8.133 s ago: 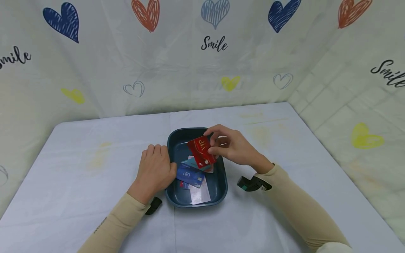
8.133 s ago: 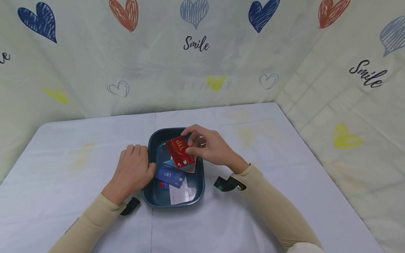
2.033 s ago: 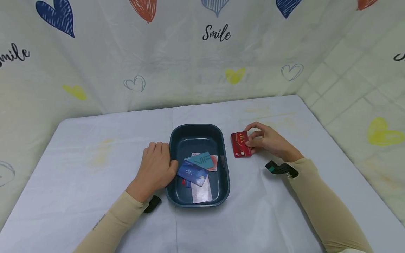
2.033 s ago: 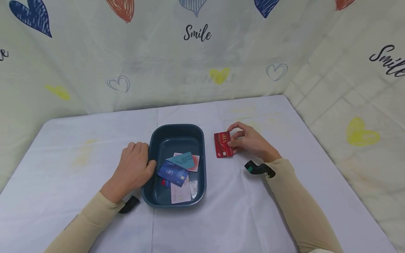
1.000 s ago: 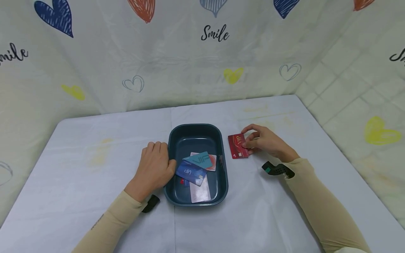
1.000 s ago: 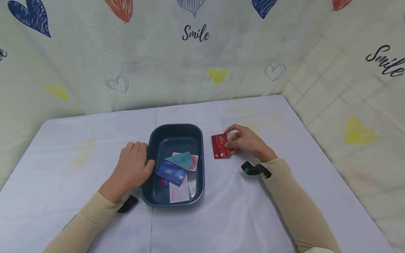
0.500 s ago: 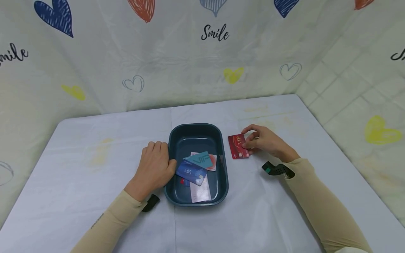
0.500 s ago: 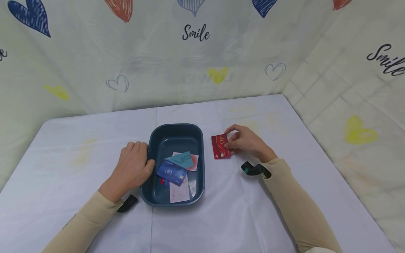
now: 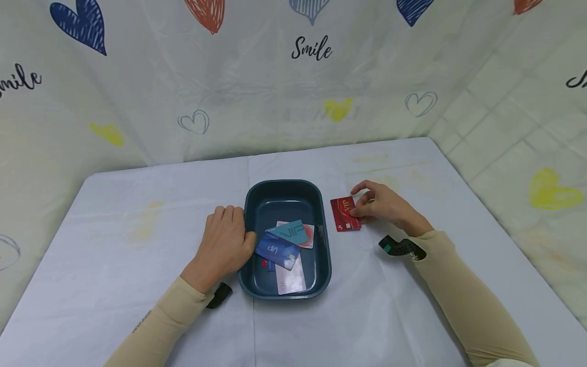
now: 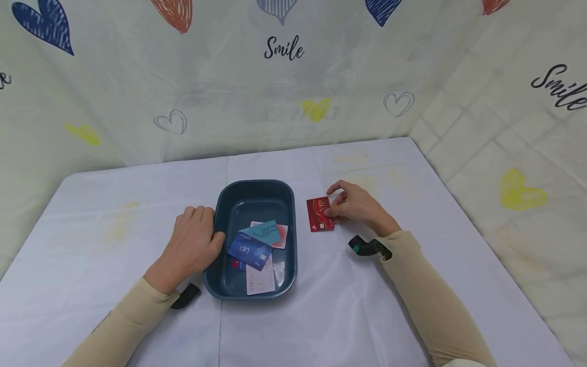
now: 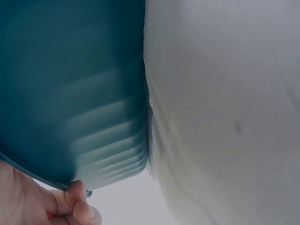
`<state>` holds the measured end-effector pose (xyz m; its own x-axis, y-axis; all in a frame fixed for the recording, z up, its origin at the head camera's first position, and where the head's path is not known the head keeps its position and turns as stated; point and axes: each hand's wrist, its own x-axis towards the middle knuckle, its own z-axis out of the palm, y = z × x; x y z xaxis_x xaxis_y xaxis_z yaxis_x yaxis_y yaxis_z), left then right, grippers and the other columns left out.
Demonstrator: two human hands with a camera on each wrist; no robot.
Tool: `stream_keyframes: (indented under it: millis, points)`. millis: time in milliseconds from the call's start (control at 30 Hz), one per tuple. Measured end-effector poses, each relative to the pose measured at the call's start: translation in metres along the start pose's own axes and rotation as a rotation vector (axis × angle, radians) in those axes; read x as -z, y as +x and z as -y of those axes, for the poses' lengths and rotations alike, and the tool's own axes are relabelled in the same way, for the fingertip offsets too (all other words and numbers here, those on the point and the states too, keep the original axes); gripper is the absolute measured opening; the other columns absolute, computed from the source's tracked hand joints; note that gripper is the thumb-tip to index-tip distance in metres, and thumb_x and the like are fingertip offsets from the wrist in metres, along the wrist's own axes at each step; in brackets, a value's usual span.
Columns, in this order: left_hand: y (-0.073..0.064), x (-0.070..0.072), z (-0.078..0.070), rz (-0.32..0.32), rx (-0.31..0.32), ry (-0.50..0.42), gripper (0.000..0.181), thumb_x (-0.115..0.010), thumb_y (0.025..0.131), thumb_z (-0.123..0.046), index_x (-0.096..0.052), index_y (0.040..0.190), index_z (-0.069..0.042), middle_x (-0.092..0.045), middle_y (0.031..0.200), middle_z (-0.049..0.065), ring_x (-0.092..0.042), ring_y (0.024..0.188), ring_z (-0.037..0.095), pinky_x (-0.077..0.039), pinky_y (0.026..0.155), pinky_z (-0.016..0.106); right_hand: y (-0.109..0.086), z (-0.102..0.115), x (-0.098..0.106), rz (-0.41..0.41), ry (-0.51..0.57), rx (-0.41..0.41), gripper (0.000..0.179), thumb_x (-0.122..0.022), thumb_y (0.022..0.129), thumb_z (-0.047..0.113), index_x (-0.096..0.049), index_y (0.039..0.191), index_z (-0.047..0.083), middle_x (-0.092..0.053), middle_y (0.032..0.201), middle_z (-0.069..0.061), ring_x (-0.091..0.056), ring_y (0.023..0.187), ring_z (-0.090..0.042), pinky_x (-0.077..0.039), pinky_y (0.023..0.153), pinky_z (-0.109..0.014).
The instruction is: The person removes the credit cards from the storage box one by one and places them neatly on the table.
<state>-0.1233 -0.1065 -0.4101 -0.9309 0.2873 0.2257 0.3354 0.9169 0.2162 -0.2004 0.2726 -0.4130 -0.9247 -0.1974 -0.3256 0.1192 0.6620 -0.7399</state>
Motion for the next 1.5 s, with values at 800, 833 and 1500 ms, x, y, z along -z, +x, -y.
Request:
stream_keyframes:
  millis: [800,833,1500]
  points:
    - [0.001,0.002,0.001,-0.011,-0.012,0.005,0.015,-0.053,0.086,-0.017,-0.048,0.085,-0.003,-0.044,0.077,0.010,-0.040,0.081,0.028,-0.030,0.073,0.037,-0.024,0.039,-0.007,-0.162,-0.046,0.204,0.035,-0.072,0.093,0.022,-0.062,0.124,0.009,-0.065,0.093,-0.009,-0.065,0.080,-0.027,-0.054,0.073,-0.031]
    - [0.000,0.002,0.001,-0.011,-0.010,0.006,0.015,-0.054,0.086,-0.017,-0.048,0.085,-0.003,-0.044,0.077,0.010,-0.040,0.081,0.028,-0.030,0.073,0.037,-0.025,0.042,-0.008,-0.165,-0.043,0.217,0.034,-0.072,0.093,0.022,-0.062,0.123,0.010,-0.065,0.093,-0.009,-0.065,0.080,-0.026,-0.054,0.073,-0.031]
    - [0.001,0.004,-0.002,0.029,0.001,0.019,0.017,-0.052,0.089,-0.019,-0.047,0.084,-0.004,-0.042,0.078,0.009,-0.039,0.083,0.028,-0.031,0.074,0.037,-0.037,0.097,-0.035,-0.107,-0.042,0.490,0.030,-0.077,0.091,0.016,-0.065,0.118,0.011,-0.066,0.091,-0.007,-0.066,0.083,-0.019,-0.060,0.088,-0.040]
